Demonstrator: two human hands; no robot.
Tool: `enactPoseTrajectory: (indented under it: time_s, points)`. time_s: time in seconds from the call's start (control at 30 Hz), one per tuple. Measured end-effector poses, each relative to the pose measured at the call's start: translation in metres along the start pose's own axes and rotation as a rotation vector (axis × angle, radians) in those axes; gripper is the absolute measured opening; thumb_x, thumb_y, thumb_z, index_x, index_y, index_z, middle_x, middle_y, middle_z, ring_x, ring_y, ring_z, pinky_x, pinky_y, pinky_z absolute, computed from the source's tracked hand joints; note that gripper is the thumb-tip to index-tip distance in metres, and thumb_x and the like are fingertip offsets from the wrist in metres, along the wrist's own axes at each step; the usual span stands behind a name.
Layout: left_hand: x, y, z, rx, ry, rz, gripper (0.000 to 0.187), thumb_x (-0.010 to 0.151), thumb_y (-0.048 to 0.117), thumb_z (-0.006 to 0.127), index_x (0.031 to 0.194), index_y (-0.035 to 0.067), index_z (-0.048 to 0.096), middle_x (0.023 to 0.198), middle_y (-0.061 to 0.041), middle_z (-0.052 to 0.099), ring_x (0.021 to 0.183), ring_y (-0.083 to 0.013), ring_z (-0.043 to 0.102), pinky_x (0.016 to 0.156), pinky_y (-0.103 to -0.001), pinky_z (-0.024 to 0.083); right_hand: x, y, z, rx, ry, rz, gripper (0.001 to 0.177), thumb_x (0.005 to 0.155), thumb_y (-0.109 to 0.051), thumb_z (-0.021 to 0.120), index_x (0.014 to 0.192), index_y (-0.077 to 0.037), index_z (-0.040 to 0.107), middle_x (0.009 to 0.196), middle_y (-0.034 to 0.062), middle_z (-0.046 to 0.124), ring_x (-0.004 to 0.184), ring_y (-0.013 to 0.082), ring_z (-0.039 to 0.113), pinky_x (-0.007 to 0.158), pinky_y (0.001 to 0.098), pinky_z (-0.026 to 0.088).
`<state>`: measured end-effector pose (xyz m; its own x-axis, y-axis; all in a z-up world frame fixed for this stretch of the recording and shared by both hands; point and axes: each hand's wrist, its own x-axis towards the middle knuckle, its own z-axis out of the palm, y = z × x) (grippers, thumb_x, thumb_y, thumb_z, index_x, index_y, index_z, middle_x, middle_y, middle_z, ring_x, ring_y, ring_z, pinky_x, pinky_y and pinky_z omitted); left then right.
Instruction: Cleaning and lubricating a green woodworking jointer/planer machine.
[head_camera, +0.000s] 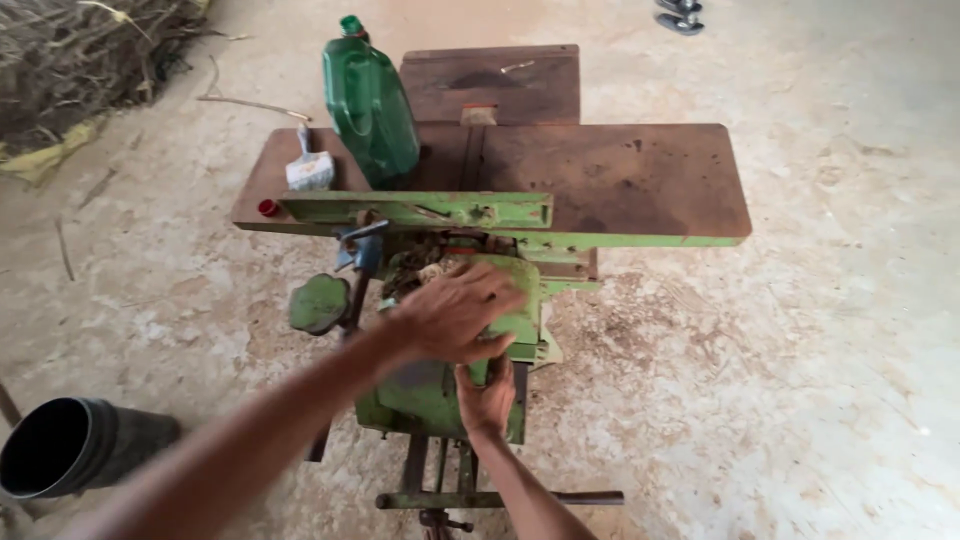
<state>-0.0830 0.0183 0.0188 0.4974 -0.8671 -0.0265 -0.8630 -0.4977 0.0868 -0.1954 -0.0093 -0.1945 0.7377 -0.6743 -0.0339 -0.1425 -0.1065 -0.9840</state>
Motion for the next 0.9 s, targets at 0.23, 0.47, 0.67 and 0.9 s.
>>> enactPoseTrajectory:
  time_s: [0.23,0.47,0.67,0.9]
  points:
    - [0.028,-0.033,-0.013,0.214,-0.156,1.103,0.049,0.094,0.048,0.054,0.13,0.014,0.059,0.115,-0.012,0.06,0.108,-0.0305,0.058,0.091,-0.052,0.05,-0.004,-0.053,-0.016,-0.021,-0.113,0.1,0.084,0.087,-0.038,0.072,0.154,-0.005,0.036,0.142,0.0257,0.056,0.128,0.0388,0.061,0.108,0.0455,0.053]
    - [0.014,-0.035,0.014,0.143,-0.057,0.862,0.028,0.101,0.035,0.051,0.111,0.013,0.066,0.11,-0.006,0.061,0.103,-0.0237,0.054,0.095,-0.047,0.046,-0.002,-0.037,-0.012,0.013,-0.093,0.052,0.081,0.085,-0.033,0.076,0.151,-0.002,0.04,0.142,0.0259,0.055,0.125,0.0392,0.062,0.104,0.0491,0.054]
    - [0.011,0.032,0.012,0.132,-0.054,-0.107,0.033,0.103,0.036,0.048,0.109,0.01,0.068,0.107,-0.009,0.063,0.104,-0.0242,0.055,0.101,-0.048,0.046,0.002,-0.029,-0.008,0.007,-0.092,-0.039,0.085,0.084,-0.036,0.081,0.15,0.002,0.043,0.14,0.0259,0.059,0.126,0.0407,0.062,0.106,0.0476,0.052]
    - [0.028,0.057,0.032,0.065,0.255,-0.713,0.034,0.093,0.037,0.056,0.101,0.009,0.074,0.127,-0.017,0.064,0.119,-0.0337,0.055,0.1,-0.057,0.044,0.005,0.012,0.002,-0.126,-0.107,-0.186,0.095,0.083,-0.033,0.086,0.154,0.005,0.036,0.151,0.0311,0.046,0.134,0.0486,0.047,0.107,0.0531,0.045]
